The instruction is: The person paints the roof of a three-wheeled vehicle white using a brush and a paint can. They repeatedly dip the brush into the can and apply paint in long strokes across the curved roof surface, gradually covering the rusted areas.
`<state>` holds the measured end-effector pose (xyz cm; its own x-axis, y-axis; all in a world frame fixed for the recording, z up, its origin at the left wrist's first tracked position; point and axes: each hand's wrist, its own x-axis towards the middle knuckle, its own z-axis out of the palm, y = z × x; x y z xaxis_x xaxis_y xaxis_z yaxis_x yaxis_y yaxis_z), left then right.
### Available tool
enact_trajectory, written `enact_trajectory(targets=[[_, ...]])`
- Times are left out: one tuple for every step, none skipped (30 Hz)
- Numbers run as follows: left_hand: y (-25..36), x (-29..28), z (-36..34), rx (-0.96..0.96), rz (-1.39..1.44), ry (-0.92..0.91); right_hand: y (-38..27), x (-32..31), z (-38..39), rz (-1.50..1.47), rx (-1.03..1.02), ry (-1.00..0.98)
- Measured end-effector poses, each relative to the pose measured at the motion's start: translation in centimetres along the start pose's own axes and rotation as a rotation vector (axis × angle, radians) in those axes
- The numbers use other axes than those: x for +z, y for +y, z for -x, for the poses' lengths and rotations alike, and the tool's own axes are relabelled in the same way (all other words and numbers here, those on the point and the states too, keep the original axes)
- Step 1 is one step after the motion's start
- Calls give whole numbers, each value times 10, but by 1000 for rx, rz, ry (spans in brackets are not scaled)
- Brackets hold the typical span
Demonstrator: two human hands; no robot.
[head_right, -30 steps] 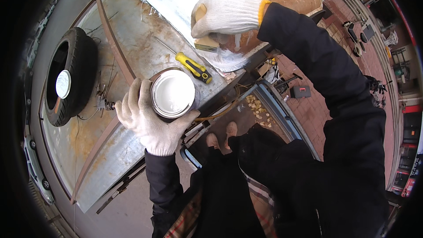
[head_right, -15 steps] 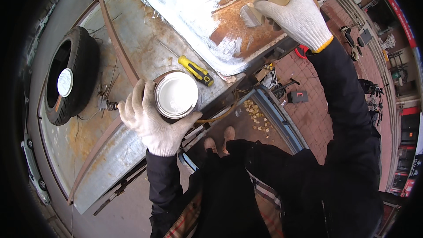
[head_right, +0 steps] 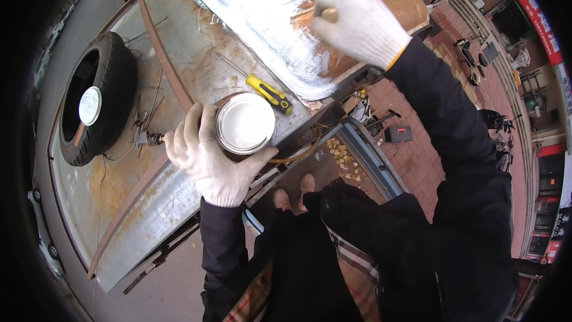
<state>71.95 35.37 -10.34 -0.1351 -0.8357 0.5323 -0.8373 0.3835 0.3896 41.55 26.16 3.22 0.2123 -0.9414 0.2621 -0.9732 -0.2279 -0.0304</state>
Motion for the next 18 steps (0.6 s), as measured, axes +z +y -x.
enact_trajectory(targets=[[0,-1,1,0,-1,-1,-10,12,5,37,-138,-64],[-1,0,0,1,0,0,-12,14,6,-38,-99,29],[-1,1,0,4,-4,-2,-16,20,7,-157,-117,80],[-3,2,-1,7,16,9,-21,26,9,-295,-186,144],[-4,2,-1,8,31,14,-24,30,6,-300,-172,205],[-4,2,0,13,47,18,-27,32,6,-413,12,50],[-5,2,0,13,45,21,-28,29,3,-574,118,16],[-5,2,1,15,40,25,-30,30,1,-487,111,-55],[-5,2,2,24,34,30,-30,30,1,-458,22,-101],[-6,2,2,29,59,36,-30,31,-1,-250,-59,-109],[-9,0,2,41,81,40,-29,26,1,-243,10,-117],[-10,1,2,37,105,56,-28,19,-2,-189,7,-64],[-10,0,4,24,98,54,-28,13,0,-124,65,-101],[-11,0,5,27,98,49,-26,12,-2,-88,117,-13],[-12,1,3,36,91,57,-24,7,-3,-29,37,53],[-13,1,3,49,126,77,-24,9,-3,-123,18,67],[-14,1,2,33,130,67,-26,10,-4,-179,123,130],[-14,1,3,25,124,47,-27,11,-3,-265,93,62]])
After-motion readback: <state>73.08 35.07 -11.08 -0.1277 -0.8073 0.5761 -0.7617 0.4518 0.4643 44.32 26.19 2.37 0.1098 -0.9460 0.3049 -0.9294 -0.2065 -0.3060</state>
